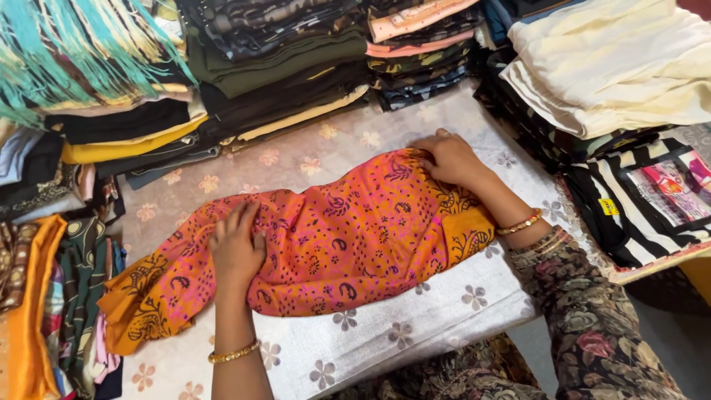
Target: Fold several pieces of clothing including tops and scarves neatly on a workspace table.
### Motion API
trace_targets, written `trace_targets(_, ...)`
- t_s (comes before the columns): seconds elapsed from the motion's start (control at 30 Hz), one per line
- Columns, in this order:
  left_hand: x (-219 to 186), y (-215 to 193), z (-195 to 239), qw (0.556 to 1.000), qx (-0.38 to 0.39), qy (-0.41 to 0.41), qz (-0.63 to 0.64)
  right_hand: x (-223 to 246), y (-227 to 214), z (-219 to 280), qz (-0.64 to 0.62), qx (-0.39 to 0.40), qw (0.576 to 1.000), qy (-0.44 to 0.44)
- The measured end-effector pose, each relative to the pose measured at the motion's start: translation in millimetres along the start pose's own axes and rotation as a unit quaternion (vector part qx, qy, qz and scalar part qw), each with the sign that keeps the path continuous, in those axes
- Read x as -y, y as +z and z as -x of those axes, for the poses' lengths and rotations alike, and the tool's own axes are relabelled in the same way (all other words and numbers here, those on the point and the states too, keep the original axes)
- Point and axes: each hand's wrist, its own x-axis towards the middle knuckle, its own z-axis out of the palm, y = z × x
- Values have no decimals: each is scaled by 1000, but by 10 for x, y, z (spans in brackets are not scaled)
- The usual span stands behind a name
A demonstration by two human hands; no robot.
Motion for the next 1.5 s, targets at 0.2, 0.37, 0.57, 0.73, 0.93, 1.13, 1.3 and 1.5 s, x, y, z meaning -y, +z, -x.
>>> trace_targets(0.2, -91, -82, -68, 999, 25, -25, 35, -139, -347, 51, -23, 11, 999, 36)
trace_targets(0.37, -284, -13, -303, 994, -76, 58, 58, 124, -962, 160, -302, -97, 948, -37)
trace_targets(0.57, -738, 151, -857, 958, 51, 230, 163, 118, -1055, 296, -425, -142, 893, -46)
trace_targets(0.73, -718, 37, -898, 958, 231, 122, 118, 32, -1163, 278, -490, -243, 837, 4)
trace_targets(0.93, 260, 35, -688, 976, 158, 121, 84, -251, -1309, 399, -414, -382, 826, -17)
trace_targets(1.13, 874, -623, -402, 991, 125, 38, 9, -334, -1569, 434, -296, -433, 851, 12)
trace_targets(1.3, 1196, -925, -348, 992, 81, -91, 14, -372, -1730, 300, -171, -450, 873, 82)
trace_targets(1.5, -201, -1344, -701, 952, -191, 3, 240, 562, -1610, -154, -204, -413, 887, 36)
